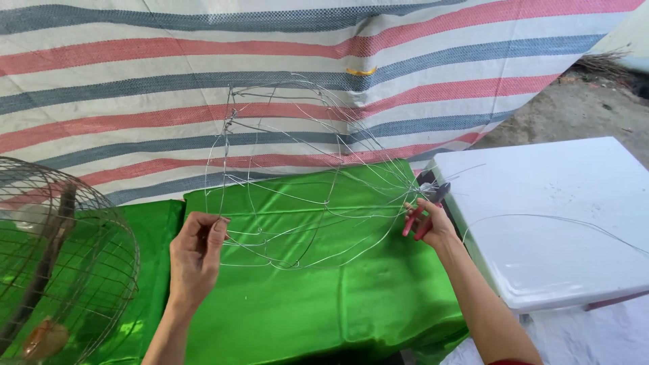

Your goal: Using pliers to bind and cut metal wires to construct a wire cage structure.

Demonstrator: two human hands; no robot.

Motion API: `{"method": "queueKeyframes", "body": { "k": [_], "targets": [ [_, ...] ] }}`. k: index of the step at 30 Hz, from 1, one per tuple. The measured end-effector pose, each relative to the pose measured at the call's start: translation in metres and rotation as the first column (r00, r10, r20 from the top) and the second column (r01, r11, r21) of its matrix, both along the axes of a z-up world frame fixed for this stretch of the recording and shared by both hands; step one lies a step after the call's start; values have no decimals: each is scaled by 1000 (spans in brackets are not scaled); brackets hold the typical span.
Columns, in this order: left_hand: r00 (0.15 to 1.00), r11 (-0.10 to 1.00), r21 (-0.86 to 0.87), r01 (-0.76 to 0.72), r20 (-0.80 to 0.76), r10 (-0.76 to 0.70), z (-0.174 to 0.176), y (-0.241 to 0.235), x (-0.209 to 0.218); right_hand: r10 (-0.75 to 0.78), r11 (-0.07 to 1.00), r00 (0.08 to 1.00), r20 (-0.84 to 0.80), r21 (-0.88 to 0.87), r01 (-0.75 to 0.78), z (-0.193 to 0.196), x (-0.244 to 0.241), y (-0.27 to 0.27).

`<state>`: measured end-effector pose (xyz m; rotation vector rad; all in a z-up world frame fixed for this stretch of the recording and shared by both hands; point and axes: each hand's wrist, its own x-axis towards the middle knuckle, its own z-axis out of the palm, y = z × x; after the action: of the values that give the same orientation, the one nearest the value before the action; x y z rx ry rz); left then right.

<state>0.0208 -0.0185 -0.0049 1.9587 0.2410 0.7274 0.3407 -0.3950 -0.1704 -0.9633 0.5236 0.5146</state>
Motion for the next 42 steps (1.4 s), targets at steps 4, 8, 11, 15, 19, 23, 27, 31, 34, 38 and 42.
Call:
{"method": "queueKeyframes", "body": {
  "k": [4, 8, 11, 15, 19, 23, 27, 31, 34, 38, 42],
  "targets": [
    [999, 994, 111, 21, 45, -27, 25, 6, -6, -13, 1000, 1000, 20, 2, 13, 17, 3, 2],
    [988, 997, 78, 13, 151, -25, 54, -2, -15, 93, 982, 981, 169, -176, -63, 60, 11, -7],
    [954, 991, -23, 133, 274, -122, 44, -22, 6, 41, 975, 984, 171, -221, -2, 111, 13, -19],
    [950, 998, -25, 50, 309, -40, -30, -44, 48, 104, 989, 919, 379, -133, -57, 44, 88, -86],
    [953, 996, -30, 81, 295, -68, -94, -67, 79, 61, 953, 943, 326, -301, 42, 23, 84, -98],
    [960, 995, -48, 86, 272, -70, -109, -66, 96, 185, 743, 903, 387, -656, 129, -53, 121, -133],
    [961, 985, -86, 147, 249, -122, -90, -57, 96, 384, 598, 782, 491, -778, 194, 38, 87, -118],
    [966, 969, -196, 147, 237, -99, -80, -60, 94, 658, 573, 533, 532, -813, 105, 231, -57, -30],
    [967, 959, -263, 108, 253, -39, -80, -67, 86, 863, 339, 370, 345, -937, 83, 277, -138, 11],
    [960, 955, -289, 67, 279, 17, -88, -71, 90, 944, -295, 208, -256, -936, 190, 249, -164, 50],
    [953, 938, -312, 148, 297, -52, -80, -72, 76, 892, -452, 104, -440, -875, 174, 241, -167, 82]
  ]
}}
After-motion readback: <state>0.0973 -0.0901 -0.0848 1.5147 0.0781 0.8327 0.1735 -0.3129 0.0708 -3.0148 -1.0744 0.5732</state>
